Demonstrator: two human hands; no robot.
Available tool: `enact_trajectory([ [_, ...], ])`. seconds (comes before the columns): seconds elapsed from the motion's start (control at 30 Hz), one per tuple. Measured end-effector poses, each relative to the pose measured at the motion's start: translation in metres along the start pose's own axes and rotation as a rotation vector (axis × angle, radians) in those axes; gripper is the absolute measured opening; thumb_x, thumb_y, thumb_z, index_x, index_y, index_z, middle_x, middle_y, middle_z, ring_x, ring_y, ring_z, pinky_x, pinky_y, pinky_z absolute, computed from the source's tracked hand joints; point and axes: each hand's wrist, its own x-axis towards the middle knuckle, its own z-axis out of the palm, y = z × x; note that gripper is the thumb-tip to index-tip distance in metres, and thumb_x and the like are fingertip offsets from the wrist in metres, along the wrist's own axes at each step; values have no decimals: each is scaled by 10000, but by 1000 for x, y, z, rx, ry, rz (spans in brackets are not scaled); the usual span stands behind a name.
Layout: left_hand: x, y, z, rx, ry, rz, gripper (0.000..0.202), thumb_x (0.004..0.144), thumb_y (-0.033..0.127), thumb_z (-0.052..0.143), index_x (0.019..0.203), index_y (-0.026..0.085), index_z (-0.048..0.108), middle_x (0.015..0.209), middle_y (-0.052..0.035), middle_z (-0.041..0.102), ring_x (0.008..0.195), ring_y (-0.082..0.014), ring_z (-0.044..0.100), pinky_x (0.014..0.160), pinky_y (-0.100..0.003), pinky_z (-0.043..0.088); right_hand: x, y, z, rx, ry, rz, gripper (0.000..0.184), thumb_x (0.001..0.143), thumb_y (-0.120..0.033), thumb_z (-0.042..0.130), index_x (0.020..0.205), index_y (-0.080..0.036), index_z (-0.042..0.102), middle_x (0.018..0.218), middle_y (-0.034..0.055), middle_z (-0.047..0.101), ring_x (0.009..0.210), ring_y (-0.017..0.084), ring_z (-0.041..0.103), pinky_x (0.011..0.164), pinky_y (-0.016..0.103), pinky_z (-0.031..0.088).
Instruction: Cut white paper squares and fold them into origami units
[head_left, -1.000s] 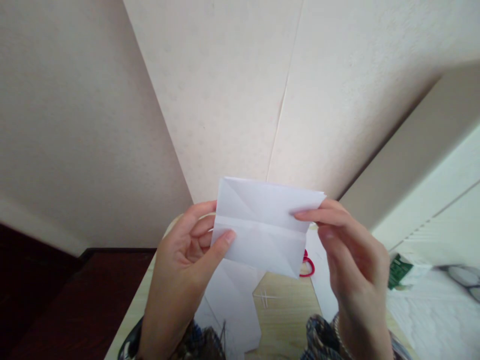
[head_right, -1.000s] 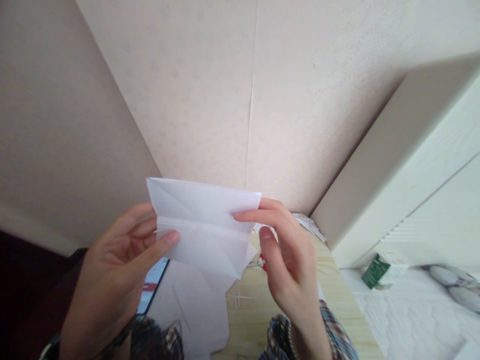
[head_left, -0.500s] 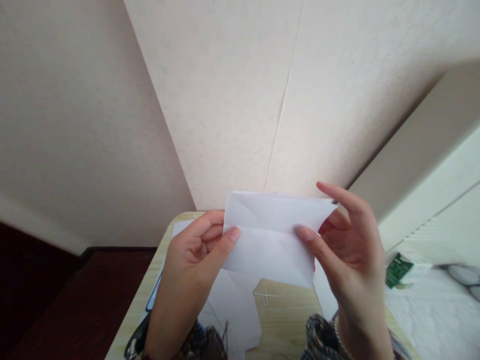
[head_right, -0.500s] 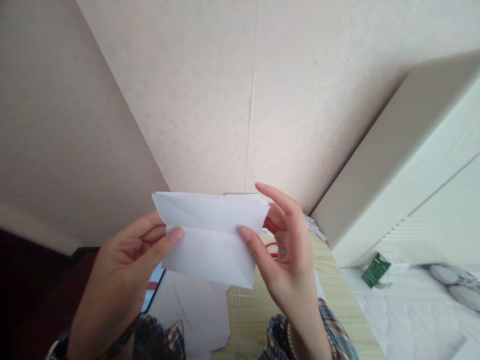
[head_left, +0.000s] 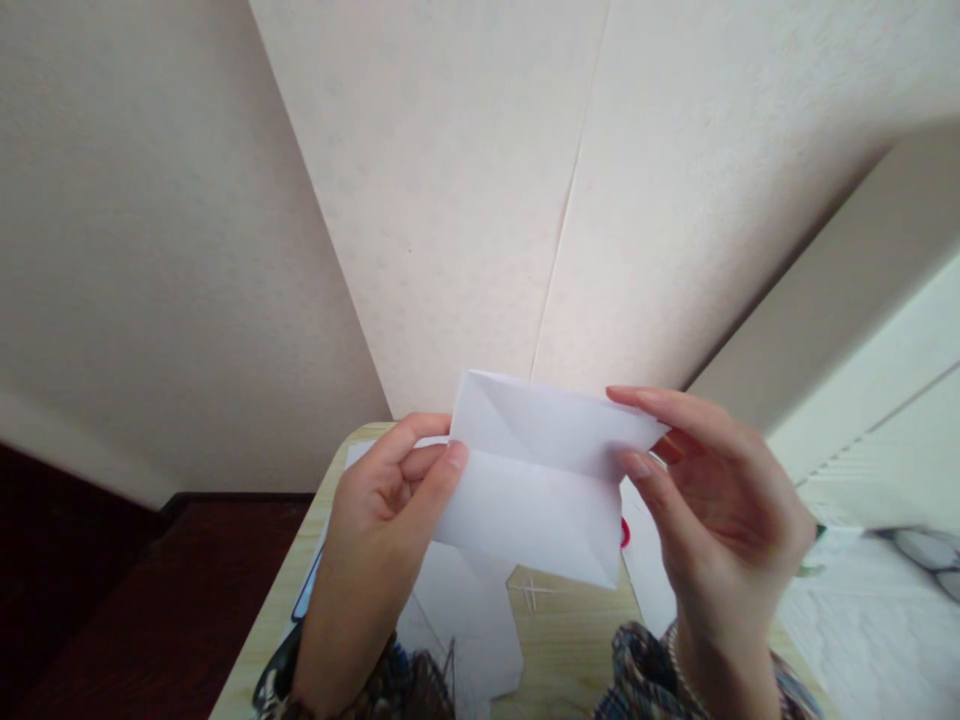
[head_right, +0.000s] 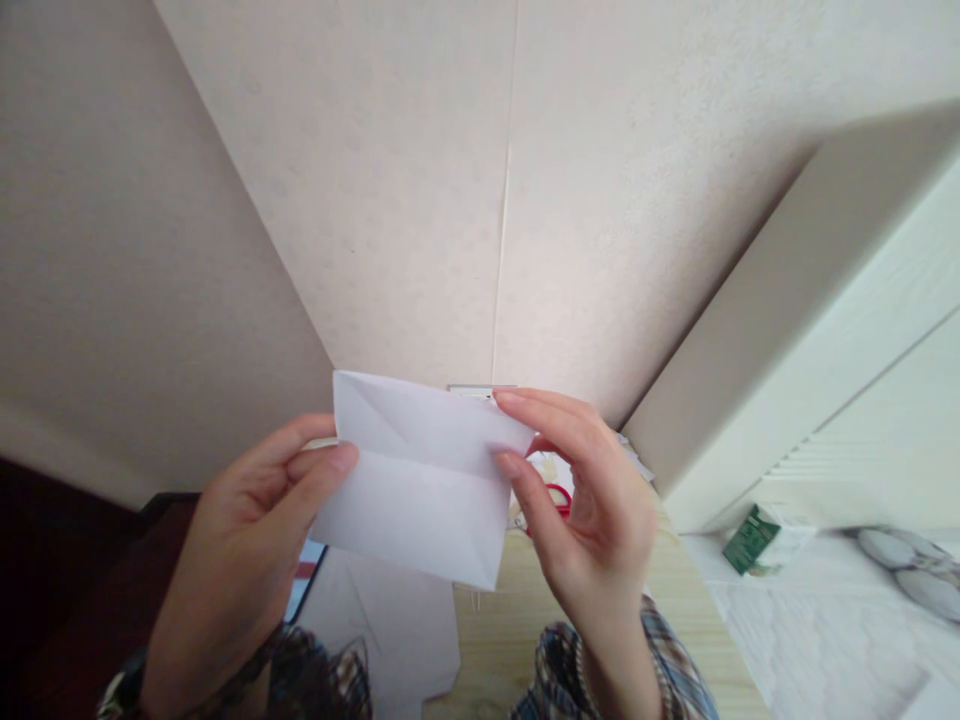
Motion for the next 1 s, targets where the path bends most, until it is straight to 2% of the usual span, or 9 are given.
enact_trajectory([
  [0.17,0,2,2,-6,6,5,203,769,297,735,931,216,642,539,64,689,398,-107,552,383,-160,412,0,0,-2,-51,-61,62,456,893,-19,673,1221,-333,711,1161,-37,740,1083,149,643,829,280,541],
  [0.23,1,1,2,-1,17,1,223,776,300,731,958,212,637,556,59,697,405,-105,554,391,-161,414,0,0,-2,-54,-82,57,431,903,-28,665,1198,-337,721,1185,-29,722,1120,163,634,892,307,531],
  [0.43,0,0,2,-7,-4,-11,260,786,328,731,999,220,629,565,56,693,411,-99,541,379,-149,379,0,-3,-5,-36,-177,40,364,905,-71,679,1100,-369,755,1396,-48,589,1215,188,597,1017,354,488],
  [0.57,-3,2,7,-35,64,-14,229,766,307,726,969,233,650,548,75,656,407,-85,514,365,-138,317,0,-7,-7,-47,-254,76,380,934,-73,637,1086,-397,764,1505,-100,516,1346,185,531,1031,327,481],
  [0.73,-4,2,7,-73,103,1,234,713,290,769,924,228,688,475,100,556,380,-68,483,343,-123,237,1,-6,-10,-6,-263,55,420,937,-41,599,1051,-400,784,1535,-122,496,1406,188,493,1021,313,508],
  [0.87,-1,0,2,-54,46,7,276,746,329,783,996,230,718,515,71,632,382,-82,508,376,-144,354,1,-4,-9,26,-263,31,407,937,-51,616,1066,-396,789,1520,-96,514,1373,216,529,1041,349,520],
  [1.0,2,-2,-2,-83,-46,-4,279,689,264,848,945,217,748,613,32,726,441,-94,575,432,-154,447,1,-5,-7,-11,-299,31,349,941,-91,638,1079,-376,785,1505,-74,533,1255,186,619,909,286,583],
])
